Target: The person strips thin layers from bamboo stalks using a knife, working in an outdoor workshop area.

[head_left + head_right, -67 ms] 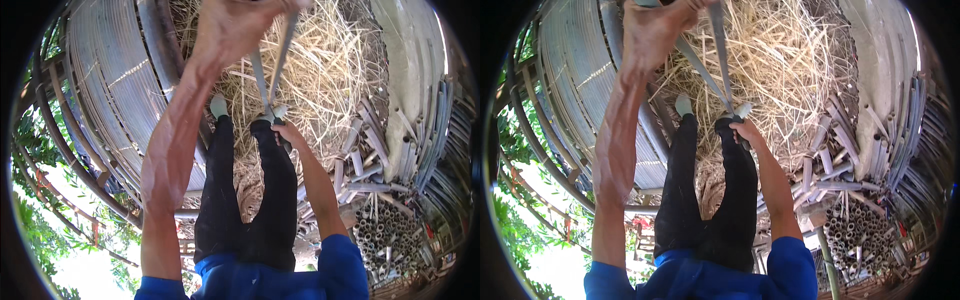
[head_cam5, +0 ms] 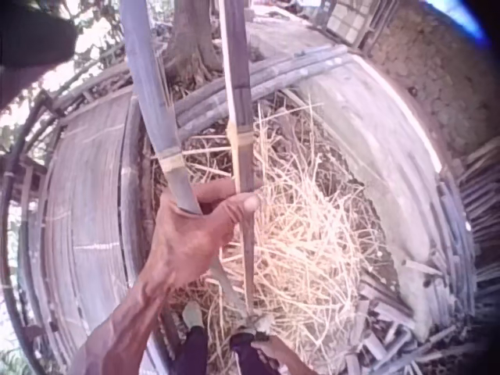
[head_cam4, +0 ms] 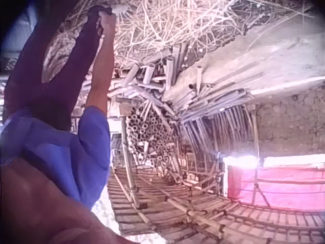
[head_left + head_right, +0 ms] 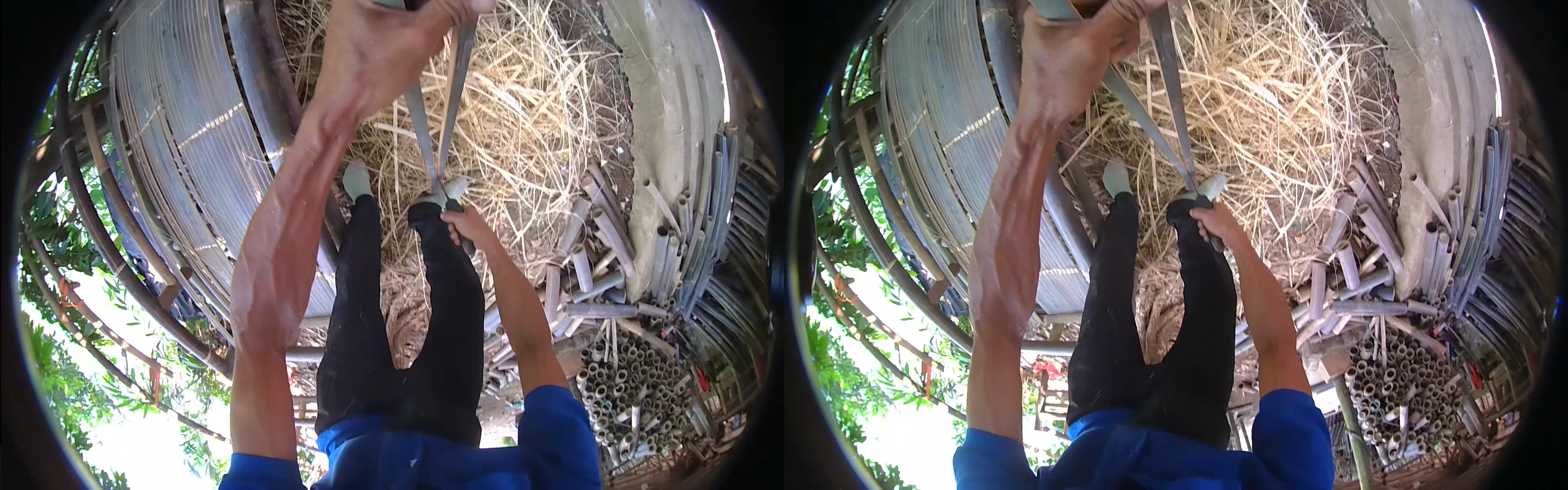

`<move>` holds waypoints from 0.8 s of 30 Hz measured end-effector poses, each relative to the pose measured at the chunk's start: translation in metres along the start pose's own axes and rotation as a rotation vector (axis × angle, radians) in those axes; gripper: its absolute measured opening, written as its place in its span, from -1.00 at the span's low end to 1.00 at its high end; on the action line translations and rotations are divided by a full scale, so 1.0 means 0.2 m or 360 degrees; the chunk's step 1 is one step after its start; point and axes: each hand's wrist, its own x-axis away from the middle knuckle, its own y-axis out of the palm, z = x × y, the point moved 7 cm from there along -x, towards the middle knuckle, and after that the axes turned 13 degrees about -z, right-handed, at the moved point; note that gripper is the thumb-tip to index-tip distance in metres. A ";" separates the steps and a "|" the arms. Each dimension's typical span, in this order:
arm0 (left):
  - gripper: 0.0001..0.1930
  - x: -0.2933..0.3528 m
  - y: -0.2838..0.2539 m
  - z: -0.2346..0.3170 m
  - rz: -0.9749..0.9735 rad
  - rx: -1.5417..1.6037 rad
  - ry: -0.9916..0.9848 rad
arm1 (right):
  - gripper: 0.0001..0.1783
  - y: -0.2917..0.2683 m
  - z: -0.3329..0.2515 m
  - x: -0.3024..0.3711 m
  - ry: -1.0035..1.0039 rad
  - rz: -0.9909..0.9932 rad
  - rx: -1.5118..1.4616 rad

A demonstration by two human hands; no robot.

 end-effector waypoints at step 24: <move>-0.48 0.47 -0.33 0.87 0.0648 0.0529 0.0842 | -0.42 0.30 -0.40 0.71 -0.0634 0.0659 0.1321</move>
